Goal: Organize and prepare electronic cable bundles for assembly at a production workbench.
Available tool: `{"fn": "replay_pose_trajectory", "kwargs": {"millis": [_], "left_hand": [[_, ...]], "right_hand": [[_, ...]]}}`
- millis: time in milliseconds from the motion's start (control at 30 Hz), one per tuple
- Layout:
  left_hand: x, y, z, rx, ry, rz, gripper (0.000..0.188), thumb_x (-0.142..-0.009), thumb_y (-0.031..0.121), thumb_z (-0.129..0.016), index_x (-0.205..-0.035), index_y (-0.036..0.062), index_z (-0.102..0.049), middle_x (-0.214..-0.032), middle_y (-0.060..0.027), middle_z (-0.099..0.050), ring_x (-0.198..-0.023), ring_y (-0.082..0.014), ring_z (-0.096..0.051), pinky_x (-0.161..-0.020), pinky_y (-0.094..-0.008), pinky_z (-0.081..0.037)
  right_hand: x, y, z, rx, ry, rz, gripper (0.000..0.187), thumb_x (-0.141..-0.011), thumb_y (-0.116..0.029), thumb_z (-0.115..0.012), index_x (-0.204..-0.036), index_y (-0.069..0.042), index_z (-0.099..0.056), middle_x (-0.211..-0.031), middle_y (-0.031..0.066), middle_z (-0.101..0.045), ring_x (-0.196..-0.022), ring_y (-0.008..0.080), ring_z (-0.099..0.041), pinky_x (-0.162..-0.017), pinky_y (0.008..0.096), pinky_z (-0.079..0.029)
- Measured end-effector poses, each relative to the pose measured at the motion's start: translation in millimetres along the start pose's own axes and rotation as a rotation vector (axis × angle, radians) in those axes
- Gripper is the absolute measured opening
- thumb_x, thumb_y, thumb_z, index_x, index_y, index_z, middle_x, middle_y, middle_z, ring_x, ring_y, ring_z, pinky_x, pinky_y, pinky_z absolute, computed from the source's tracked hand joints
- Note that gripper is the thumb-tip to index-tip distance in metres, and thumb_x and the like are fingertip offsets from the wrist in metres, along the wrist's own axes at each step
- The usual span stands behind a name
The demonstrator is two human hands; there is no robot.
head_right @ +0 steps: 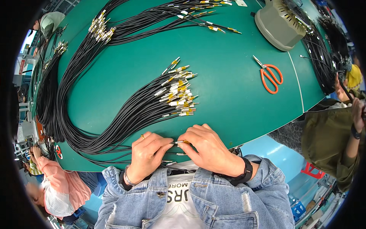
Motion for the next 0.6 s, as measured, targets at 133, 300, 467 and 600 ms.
{"fn": "replay_pose_trajectory", "kwargs": {"millis": [133, 300, 467, 600], "left_hand": [[-0.3, 1.7, 0.6, 0.008, 0.040, -0.011, 0.018, -0.069, 0.004, -0.077, -0.084, 0.0062, -0.069, -0.074, -0.0042, -0.064, -0.065, -0.0206, -0.058, -0.059, -0.0309, -0.047], [-1.2, 2.9, 2.1, 0.017, 0.079, -0.059, 0.018, -0.069, 0.002, -0.077, -0.084, 0.0067, -0.069, -0.074, -0.0036, -0.065, -0.065, -0.0198, -0.058, -0.059, -0.0306, -0.047], [1.5, 1.3, 0.0, 0.056, 0.052, -0.017, 0.018, -0.069, 0.002, -0.077, -0.084, 0.0069, -0.068, -0.074, -0.0038, -0.065, -0.063, -0.0203, -0.058, -0.058, -0.0305, -0.046], [1.9, 0.8, -0.6, 0.057, -0.001, 0.035, 0.018, -0.070, 0.002, -0.077, -0.085, 0.0066, -0.068, -0.074, -0.0044, -0.065, -0.062, -0.0213, -0.059, -0.057, -0.0311, -0.046]], "right_hand": [[0.7, -0.1, 4.0, -0.017, -0.027, -0.062, 0.008, -0.083, -0.010, -0.068, -0.084, -0.002, -0.065, -0.072, 0.0073, -0.061, -0.062, 0.0222, -0.055, -0.064, 0.0338, -0.039], [-0.2, 1.7, 8.6, -0.090, -0.088, -0.122, 0.011, -0.084, -0.012, -0.068, -0.084, -0.002, -0.065, -0.070, 0.0071, -0.063, -0.058, 0.0197, -0.056, -0.064, 0.0327, -0.041], [0.8, 3.2, 11.1, -0.114, -0.159, -0.172, 0.012, -0.084, -0.013, -0.068, -0.084, -0.002, -0.066, -0.070, 0.0069, -0.064, -0.059, 0.0184, -0.058, -0.064, 0.0323, -0.043], [1.8, 1.8, 12.3, -0.097, -0.097, -0.123, 0.012, -0.085, -0.014, -0.068, -0.084, -0.002, -0.067, -0.070, 0.0069, -0.064, -0.058, 0.0178, -0.058, -0.065, 0.0326, -0.043]]}}
Point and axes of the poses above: each hand's wrist, its own x-axis away from the middle knuckle, its own z-axis out of the back of the hand, y = z × x, the point moved 4 cm from there along -x, towards the middle knuckle
